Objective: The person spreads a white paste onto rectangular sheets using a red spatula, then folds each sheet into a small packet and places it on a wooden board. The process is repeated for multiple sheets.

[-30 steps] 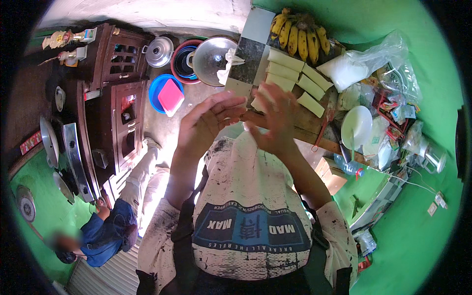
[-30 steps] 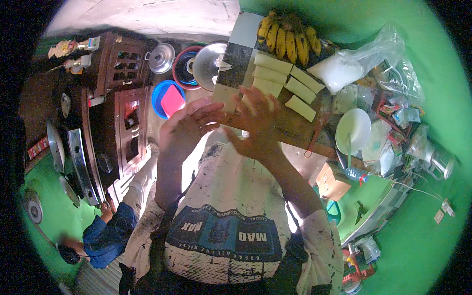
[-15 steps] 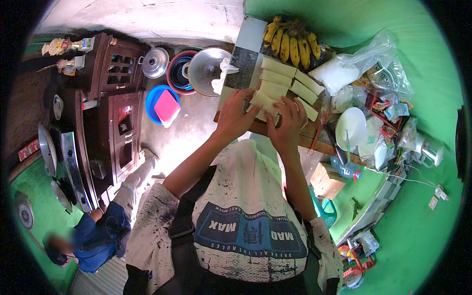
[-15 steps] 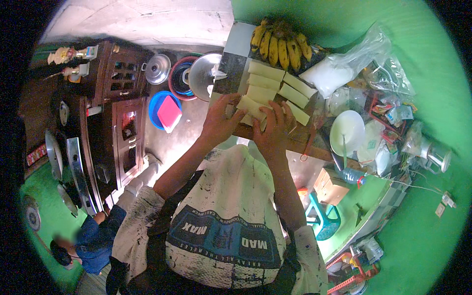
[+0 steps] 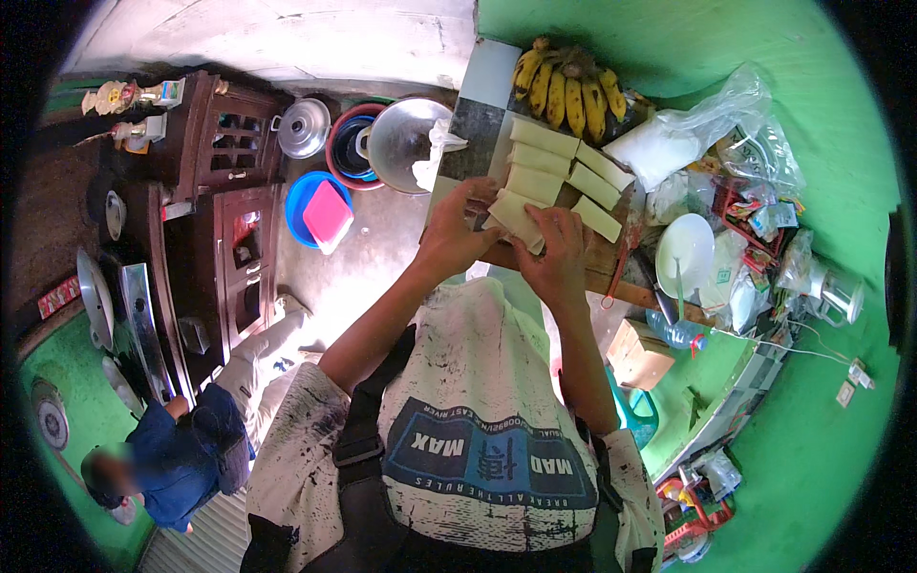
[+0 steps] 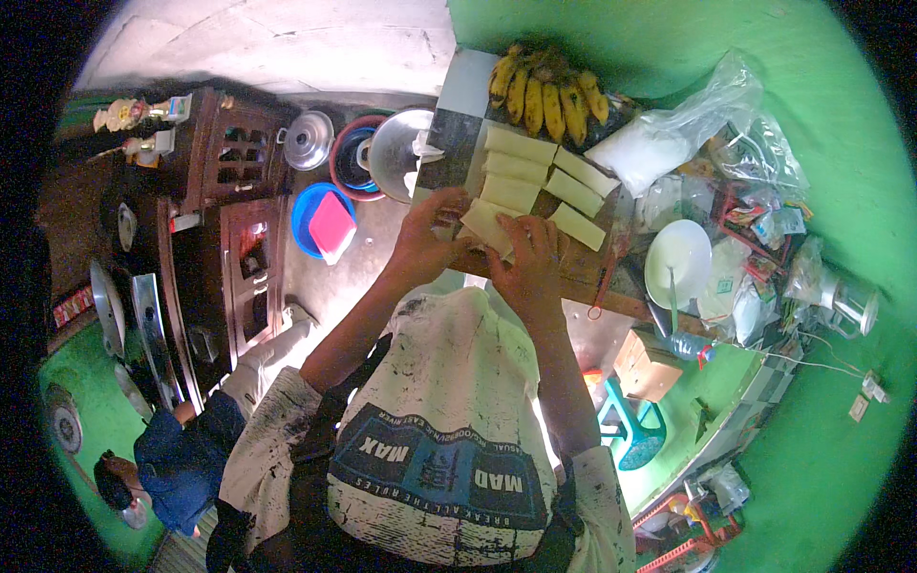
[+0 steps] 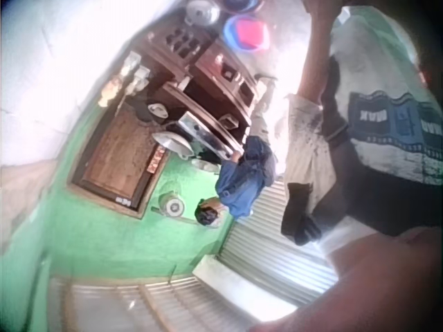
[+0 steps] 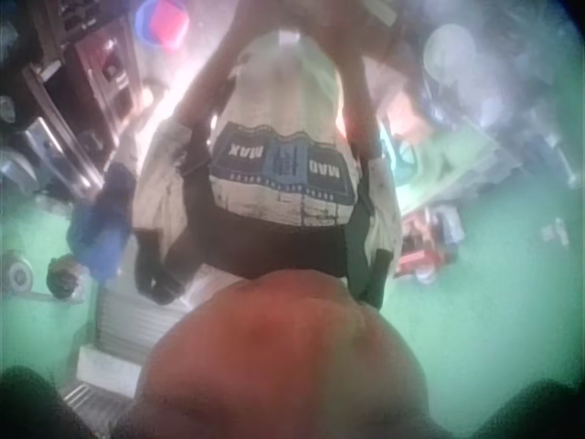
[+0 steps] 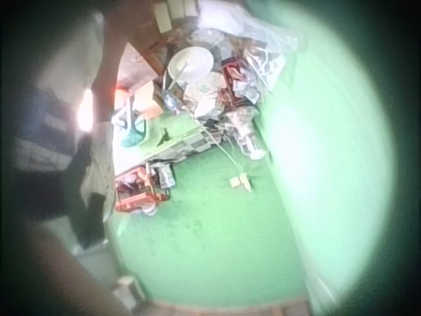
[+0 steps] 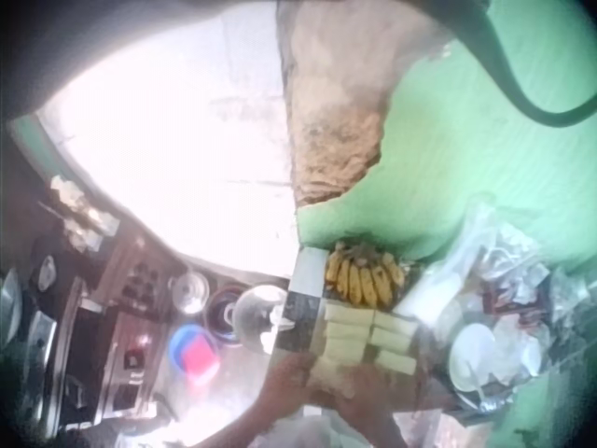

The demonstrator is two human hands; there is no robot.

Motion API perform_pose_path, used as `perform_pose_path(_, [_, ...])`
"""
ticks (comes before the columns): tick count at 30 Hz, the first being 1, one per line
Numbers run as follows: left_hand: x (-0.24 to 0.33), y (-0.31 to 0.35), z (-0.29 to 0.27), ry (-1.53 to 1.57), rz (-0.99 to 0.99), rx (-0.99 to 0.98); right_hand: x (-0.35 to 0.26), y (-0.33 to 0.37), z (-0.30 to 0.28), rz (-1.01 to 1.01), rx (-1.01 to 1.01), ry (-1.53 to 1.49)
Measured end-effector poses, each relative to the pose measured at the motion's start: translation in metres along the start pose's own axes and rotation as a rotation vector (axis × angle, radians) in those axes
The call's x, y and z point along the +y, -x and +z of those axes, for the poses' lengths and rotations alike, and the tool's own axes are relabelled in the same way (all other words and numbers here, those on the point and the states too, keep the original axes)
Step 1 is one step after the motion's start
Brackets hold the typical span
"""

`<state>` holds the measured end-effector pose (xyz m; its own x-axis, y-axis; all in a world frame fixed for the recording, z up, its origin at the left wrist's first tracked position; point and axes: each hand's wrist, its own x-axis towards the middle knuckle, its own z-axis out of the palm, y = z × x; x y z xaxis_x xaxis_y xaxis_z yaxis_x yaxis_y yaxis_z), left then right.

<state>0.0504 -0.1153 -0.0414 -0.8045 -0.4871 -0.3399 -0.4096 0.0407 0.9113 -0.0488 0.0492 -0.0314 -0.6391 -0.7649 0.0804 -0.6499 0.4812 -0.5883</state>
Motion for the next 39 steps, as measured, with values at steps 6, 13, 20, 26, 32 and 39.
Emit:
perform_pose_path(6, [-0.013, 0.009, 0.004, 0.041, 0.007, 0.006, 0.012, 0.009, -0.016, 0.122, -0.084, -0.120])
perform_pose_path(13, [-0.020, 0.010, 0.009, 0.009, -0.025, 0.032, 0.021, 0.006, -0.036, 0.007, -0.136, 0.069])
perform_pose_path(20, [-0.025, 0.020, 0.019, 0.169, -0.088, -0.030, -0.014, -0.007, -0.040, -0.014, -0.078, 0.146])
perform_pose_path(26, [-0.018, 0.027, 0.023, 0.033, -0.095, 0.017, -0.005, -0.005, -0.044, 0.016, -0.092, 0.162])
perform_pose_path(32, [-0.011, 0.029, 0.023, -0.075, 0.013, 0.019, 0.014, 0.000, -0.055, 0.090, -0.121, -0.054])
perform_pose_path(39, [-0.017, 0.030, 0.035, -0.036, 0.071, 0.133, 0.015, -0.003, -0.052, 0.100, -0.073, -0.139])
